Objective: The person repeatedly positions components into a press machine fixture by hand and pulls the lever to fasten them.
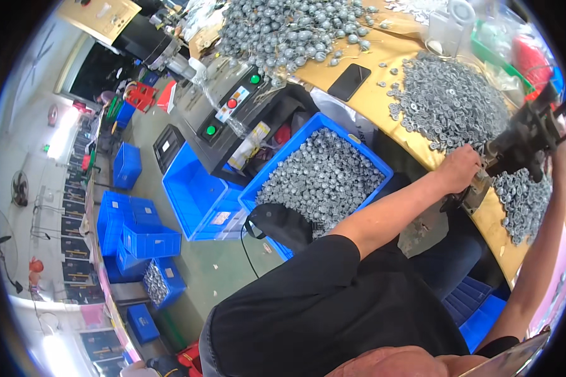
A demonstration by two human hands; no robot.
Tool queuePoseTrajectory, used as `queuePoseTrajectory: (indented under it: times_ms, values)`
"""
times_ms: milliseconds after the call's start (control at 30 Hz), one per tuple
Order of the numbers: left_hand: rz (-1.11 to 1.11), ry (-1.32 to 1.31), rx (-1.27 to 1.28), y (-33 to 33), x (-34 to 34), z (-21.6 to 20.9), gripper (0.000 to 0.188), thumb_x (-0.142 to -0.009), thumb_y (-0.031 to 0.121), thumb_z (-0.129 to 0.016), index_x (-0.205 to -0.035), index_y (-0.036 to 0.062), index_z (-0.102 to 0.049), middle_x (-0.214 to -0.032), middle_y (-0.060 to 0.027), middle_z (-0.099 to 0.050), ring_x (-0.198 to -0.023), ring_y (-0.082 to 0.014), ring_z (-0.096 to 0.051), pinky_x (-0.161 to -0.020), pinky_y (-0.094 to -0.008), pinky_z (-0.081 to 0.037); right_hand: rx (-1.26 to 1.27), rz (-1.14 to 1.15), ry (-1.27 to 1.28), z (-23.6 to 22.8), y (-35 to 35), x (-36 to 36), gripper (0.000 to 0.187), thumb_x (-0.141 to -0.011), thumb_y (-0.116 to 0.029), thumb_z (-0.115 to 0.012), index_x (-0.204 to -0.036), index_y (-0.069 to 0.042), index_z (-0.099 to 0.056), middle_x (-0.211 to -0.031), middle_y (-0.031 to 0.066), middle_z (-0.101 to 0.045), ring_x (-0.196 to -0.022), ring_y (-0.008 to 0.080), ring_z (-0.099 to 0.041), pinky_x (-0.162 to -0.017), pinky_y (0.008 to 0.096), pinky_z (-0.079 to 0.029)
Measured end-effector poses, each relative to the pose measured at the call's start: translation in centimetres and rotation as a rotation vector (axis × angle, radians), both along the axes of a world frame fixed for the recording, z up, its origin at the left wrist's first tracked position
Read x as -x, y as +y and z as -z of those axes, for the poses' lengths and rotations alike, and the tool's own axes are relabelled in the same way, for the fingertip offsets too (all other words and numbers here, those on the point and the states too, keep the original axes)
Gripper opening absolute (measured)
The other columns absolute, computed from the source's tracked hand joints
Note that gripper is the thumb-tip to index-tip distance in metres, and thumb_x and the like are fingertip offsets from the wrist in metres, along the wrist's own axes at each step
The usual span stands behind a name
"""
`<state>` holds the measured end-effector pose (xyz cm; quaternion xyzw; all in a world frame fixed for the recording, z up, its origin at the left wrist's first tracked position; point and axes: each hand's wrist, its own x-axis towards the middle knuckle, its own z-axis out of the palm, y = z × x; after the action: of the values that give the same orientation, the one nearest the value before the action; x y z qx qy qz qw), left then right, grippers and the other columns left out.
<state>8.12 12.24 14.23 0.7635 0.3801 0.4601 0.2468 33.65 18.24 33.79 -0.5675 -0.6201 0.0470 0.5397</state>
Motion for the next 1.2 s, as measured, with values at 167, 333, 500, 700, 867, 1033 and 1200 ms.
queuePoseTrajectory:
  times_ms: [167, 333, 500, 700, 867, 1033, 1200]
  values:
    - [-0.012, -0.031, -0.076, -2.1, 6.4, -2.0, 0.016, -0.096, 0.015, -0.058, -0.097, 0.0011, -0.066, -0.099, -0.019, -0.064, -0.102, -0.0382, -0.06, -0.09, -0.0463, -0.05, 0.52, -0.128, 0.329, 10.2, -5.9, -2.7, 0.04, -0.106, -0.043, -0.056, -0.097, -0.005, -0.068, -0.069, 0.0003, -0.053, -0.057, 0.0079, -0.049, -0.049, 0.0234, -0.038]
    - [-0.325, 0.114, 0.097, -8.0, 17.9, 1.0, 0.021, -0.096, 0.018, -0.06, -0.104, 0.0013, -0.072, -0.105, -0.0171, -0.069, -0.105, -0.0365, -0.064, -0.094, -0.0439, -0.051, 0.617, 0.033, 0.332, 13.9, -15.7, -1.5, 0.034, -0.105, -0.04, -0.06, -0.097, -0.008, -0.069, -0.07, -0.003, -0.053, -0.058, 0.0052, -0.048, -0.051, 0.0219, -0.037]
    - [-0.626, 0.357, 0.434, -13.7, 28.5, 8.1, 0.021, -0.094, 0.019, -0.069, -0.106, 0.0013, -0.071, -0.11, -0.0193, -0.071, -0.112, -0.0393, -0.064, -0.099, -0.0475, -0.05, 0.403, 0.12, 0.227, 20.9, -19.0, -1.7, 0.018, -0.098, -0.022, -0.07, -0.098, -0.004, -0.068, -0.074, 0.0034, -0.061, -0.066, 0.0118, -0.058, -0.064, 0.0291, -0.049]
    - [-0.698, 0.514, 0.371, -14.1, 30.7, 7.3, 0.055, -0.091, 0.023, -0.074, -0.139, -0.0005, -0.058, -0.129, -0.0245, -0.064, -0.117, -0.0407, -0.061, -0.102, -0.0464, -0.048, 0.525, 0.251, -0.036, 19.7, -19.1, 0.4, 0.033, -0.092, -0.024, -0.071, -0.117, -0.003, -0.067, -0.097, 0.0198, -0.071, -0.092, 0.0371, -0.068, -0.083, 0.044, -0.052]
    - [-0.433, 0.14, 0.264, -8.3, 19.3, 1.9, 0.022, -0.093, 0.016, -0.073, -0.111, 0.0027, -0.075, -0.101, -0.0136, -0.074, -0.087, -0.0266, -0.07, -0.081, -0.0366, -0.055, 0.445, 0.314, -0.024, 22.4, -18.8, -0.1, 0.034, -0.089, -0.024, -0.073, -0.119, -0.008, -0.069, -0.089, 0.012, -0.071, -0.083, 0.0297, -0.069, -0.077, 0.0415, -0.053]
    - [-0.324, 0.244, 0.108, -4.4, 10.3, -0.6, 0.025, -0.09, 0.017, -0.075, -0.111, 0.0039, -0.074, -0.096, -0.0153, -0.07, -0.086, -0.0299, -0.069, -0.079, -0.0405, -0.055, 0.473, 0.382, 0.022, 22.4, -19.9, 0.3, 0.031, -0.09, -0.028, -0.072, -0.117, -0.012, -0.07, -0.091, 0.0097, -0.074, -0.084, 0.0277, -0.072, -0.078, 0.0399, -0.055]
    - [-0.337, 0.477, -0.031, -0.4, 9.0, 2.3, 0.028, -0.09, 0.023, -0.074, -0.114, 0.0094, -0.073, -0.104, -0.0165, -0.07, -0.096, -0.0357, -0.068, -0.083, -0.0472, -0.055, 0.402, 0.397, 0.008, 22.7, -20.3, 0.8, 0.031, -0.091, -0.027, -0.072, -0.118, -0.012, -0.069, -0.088, 0.0089, -0.073, -0.082, 0.0287, -0.072, -0.076, 0.0411, -0.055]
